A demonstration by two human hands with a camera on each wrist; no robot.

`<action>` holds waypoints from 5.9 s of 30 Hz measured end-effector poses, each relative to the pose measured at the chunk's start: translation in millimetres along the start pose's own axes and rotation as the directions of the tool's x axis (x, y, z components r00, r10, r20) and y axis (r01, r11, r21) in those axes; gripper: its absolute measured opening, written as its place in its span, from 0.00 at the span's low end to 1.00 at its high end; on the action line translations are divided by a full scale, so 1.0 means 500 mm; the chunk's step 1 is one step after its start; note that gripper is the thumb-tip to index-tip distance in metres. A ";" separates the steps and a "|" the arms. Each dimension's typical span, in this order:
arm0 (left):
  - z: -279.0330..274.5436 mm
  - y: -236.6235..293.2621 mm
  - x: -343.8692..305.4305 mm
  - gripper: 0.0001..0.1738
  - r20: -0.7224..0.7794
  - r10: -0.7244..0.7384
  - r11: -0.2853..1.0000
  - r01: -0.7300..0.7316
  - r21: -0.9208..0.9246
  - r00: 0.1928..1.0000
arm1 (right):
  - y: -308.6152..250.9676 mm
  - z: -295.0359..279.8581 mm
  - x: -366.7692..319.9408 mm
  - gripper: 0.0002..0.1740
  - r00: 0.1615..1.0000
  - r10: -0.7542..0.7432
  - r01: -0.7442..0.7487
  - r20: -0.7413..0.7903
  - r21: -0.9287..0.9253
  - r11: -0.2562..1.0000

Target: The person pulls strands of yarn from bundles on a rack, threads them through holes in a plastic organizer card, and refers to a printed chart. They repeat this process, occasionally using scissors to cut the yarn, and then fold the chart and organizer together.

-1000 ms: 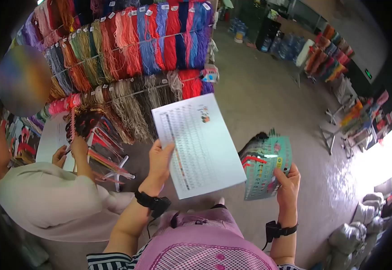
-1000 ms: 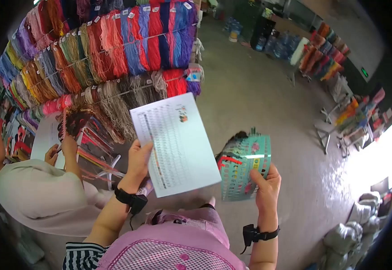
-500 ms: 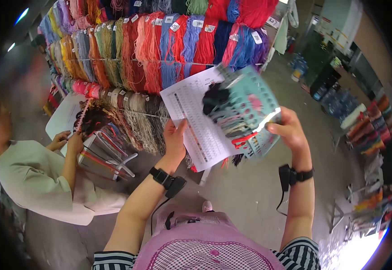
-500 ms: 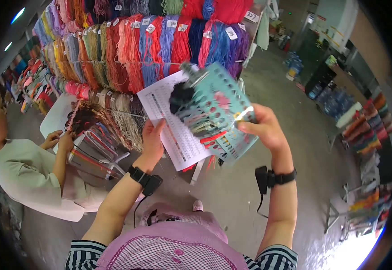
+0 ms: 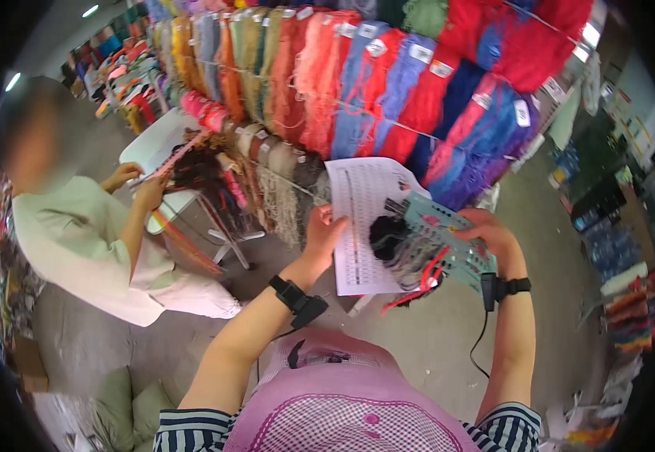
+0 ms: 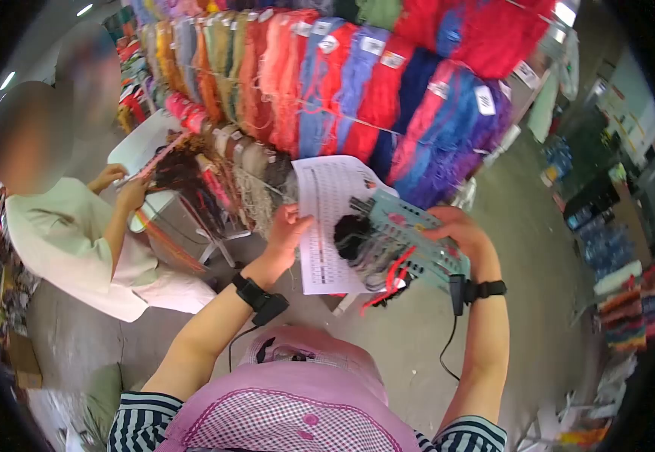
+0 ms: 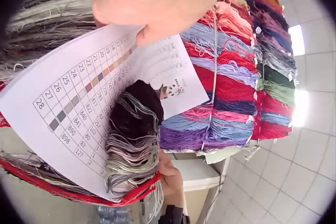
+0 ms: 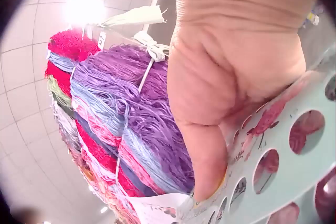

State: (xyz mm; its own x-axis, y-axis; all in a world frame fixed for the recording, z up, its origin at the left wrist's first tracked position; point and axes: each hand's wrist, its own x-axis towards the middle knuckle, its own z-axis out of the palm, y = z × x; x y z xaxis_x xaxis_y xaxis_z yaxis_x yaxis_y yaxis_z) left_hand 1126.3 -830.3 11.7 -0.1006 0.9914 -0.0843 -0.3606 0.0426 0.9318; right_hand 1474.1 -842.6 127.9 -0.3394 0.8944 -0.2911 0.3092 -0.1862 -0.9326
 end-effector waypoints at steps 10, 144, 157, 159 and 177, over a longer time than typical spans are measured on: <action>-0.055 0.010 -0.023 0.19 0.355 -0.196 0.975 0.221 -0.032 0.914 | 0.005 0.056 -0.024 0.21 0.997 -0.044 0.045 -0.067 0.014 0.999; -0.898 0.339 0.254 0.19 0.404 0.223 0.005 -0.416 0.910 0.887 | -0.235 1.019 0.870 0.19 0.846 -0.373 0.172 -0.381 -0.467 0.867; -0.703 0.439 0.467 0.13 0.426 0.019 0.275 -0.414 0.868 0.905 | -0.274 0.719 0.936 0.20 0.648 -0.757 0.347 0.082 -0.917 0.198; -0.682 0.415 0.519 0.12 0.377 0.011 0.411 -0.348 0.843 0.926 | -0.279 0.684 0.927 0.20 0.764 -0.633 0.432 0.129 -0.829 0.354; -0.611 0.301 0.708 0.07 0.218 0.339 0.494 -0.370 0.787 0.915 | -0.331 0.701 0.956 0.26 0.782 -0.618 0.340 0.083 -0.888 0.311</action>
State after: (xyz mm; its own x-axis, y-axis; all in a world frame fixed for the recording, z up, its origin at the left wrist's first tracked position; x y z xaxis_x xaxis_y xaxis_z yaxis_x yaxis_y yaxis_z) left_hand 753.2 -510.7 14.3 -0.0126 0.9488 0.3157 0.5884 -0.2483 0.7695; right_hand 949.3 -526.9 68.2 -0.5298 0.7810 0.3308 0.7695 0.6066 -0.1998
